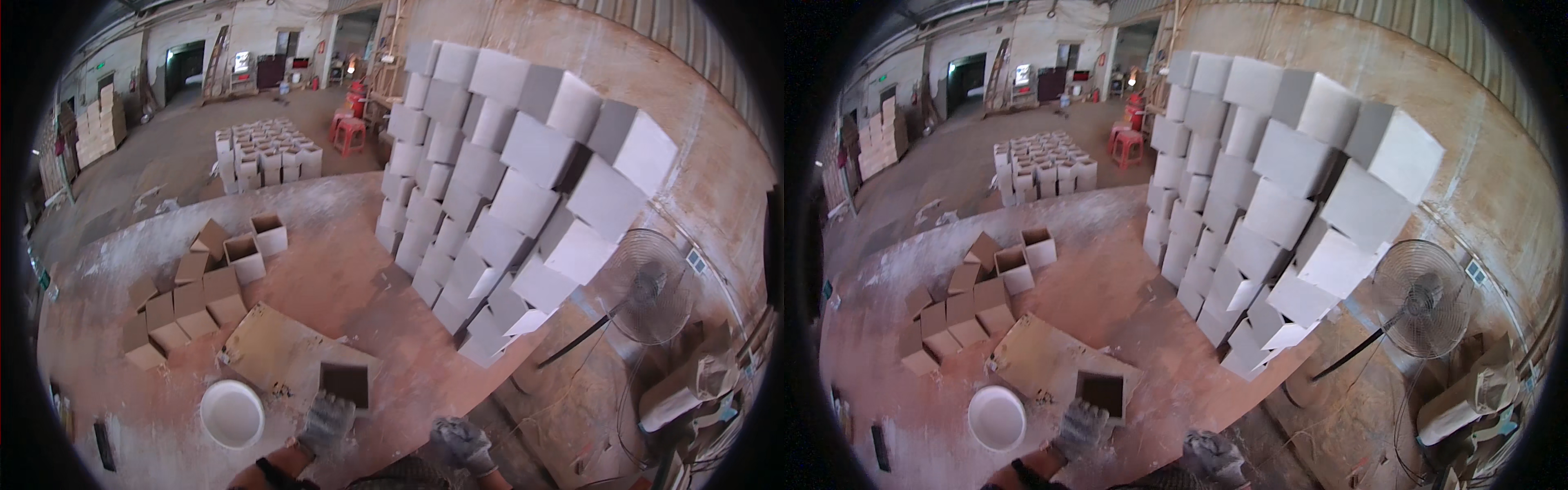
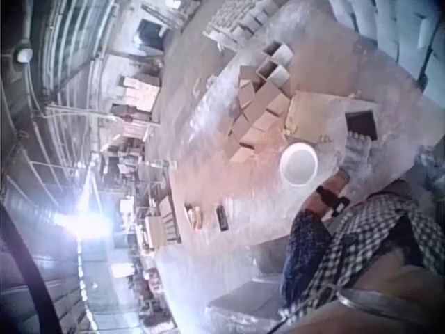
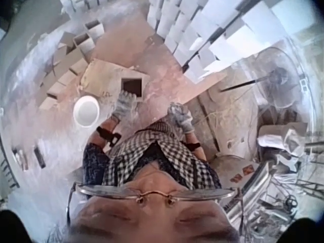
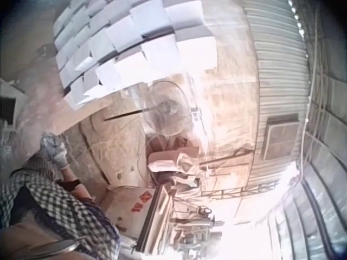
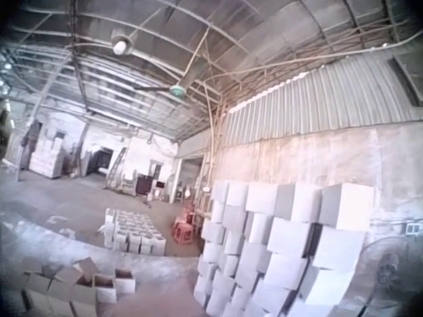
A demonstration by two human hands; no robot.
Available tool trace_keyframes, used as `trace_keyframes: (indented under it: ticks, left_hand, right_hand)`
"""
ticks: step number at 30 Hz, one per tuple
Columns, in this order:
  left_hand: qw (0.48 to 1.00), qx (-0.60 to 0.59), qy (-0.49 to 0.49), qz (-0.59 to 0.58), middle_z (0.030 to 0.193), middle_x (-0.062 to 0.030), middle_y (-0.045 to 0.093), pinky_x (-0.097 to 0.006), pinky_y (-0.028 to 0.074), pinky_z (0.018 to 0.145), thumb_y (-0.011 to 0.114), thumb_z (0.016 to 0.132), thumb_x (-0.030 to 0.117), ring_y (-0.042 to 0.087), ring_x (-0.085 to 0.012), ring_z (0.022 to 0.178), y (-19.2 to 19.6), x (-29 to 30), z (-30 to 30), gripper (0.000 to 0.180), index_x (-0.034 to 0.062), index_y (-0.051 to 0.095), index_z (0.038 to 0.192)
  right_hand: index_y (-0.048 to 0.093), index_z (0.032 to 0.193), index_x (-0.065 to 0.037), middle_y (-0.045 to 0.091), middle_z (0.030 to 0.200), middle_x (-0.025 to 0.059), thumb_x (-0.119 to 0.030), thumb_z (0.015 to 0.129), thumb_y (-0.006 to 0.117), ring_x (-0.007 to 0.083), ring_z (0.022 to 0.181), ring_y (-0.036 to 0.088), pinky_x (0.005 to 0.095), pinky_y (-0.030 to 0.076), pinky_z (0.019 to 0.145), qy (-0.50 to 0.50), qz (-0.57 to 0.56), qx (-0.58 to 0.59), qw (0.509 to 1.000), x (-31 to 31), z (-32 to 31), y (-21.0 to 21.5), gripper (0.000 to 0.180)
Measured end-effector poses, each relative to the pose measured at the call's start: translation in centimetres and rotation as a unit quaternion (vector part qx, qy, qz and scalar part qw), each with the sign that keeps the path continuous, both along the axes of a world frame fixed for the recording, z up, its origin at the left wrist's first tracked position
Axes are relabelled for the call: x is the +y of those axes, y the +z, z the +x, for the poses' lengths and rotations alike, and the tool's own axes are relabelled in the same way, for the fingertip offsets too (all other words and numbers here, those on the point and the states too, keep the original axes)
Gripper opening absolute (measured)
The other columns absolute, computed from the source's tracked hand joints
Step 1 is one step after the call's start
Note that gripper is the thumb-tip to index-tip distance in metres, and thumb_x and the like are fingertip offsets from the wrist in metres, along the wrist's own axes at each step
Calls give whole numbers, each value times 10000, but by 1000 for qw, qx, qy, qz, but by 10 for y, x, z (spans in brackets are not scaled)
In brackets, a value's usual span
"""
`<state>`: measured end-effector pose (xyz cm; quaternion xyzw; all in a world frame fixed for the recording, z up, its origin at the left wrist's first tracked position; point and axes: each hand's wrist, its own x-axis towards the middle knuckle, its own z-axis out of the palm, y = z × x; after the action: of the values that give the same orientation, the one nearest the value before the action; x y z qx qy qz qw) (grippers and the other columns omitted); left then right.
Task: Sanding the edges and surfaces of small wooden boxes using a sanding block in a manufacturing setting.
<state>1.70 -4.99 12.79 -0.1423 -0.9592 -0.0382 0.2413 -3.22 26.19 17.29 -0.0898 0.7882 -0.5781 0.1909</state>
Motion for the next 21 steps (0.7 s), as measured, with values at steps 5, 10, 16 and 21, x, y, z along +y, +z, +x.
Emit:
trace_keyframes:
  ticks: [5,10,16,21]
  left_hand:
    - [996,68,32,-39,795,-100,563,-457,424,819,552,762,214,555,-268,788,24,-26,-69,197,81,597,900]
    - [992,-3,94,-80,762,-77,573,-414,419,778,531,749,177,564,-251,790,31,-67,-159,124,114,590,838]
    - [983,-32,165,-72,771,-79,601,-408,412,764,552,737,193,577,-251,799,15,-120,-294,126,123,605,828]
    - [979,-57,193,-35,798,-73,615,-407,413,787,561,730,182,585,-248,822,6,-133,-395,140,137,614,851]
  right_hand:
    - [574,1127,33,657,1089,109,-68,859,637,165,1007,620,289,490,892,-55,-131,43,989,24,-16,-2,293]
    - [577,1137,28,658,1084,116,-53,857,634,172,985,629,291,501,864,-30,-72,2,997,24,-60,-5,297]
    - [507,1251,-13,598,1203,144,-146,872,648,220,1083,576,342,480,940,122,53,132,982,72,-120,-68,427]
    - [499,1241,-17,578,1210,145,-51,901,542,201,1024,597,341,502,883,32,-46,-84,995,99,-143,-88,344]
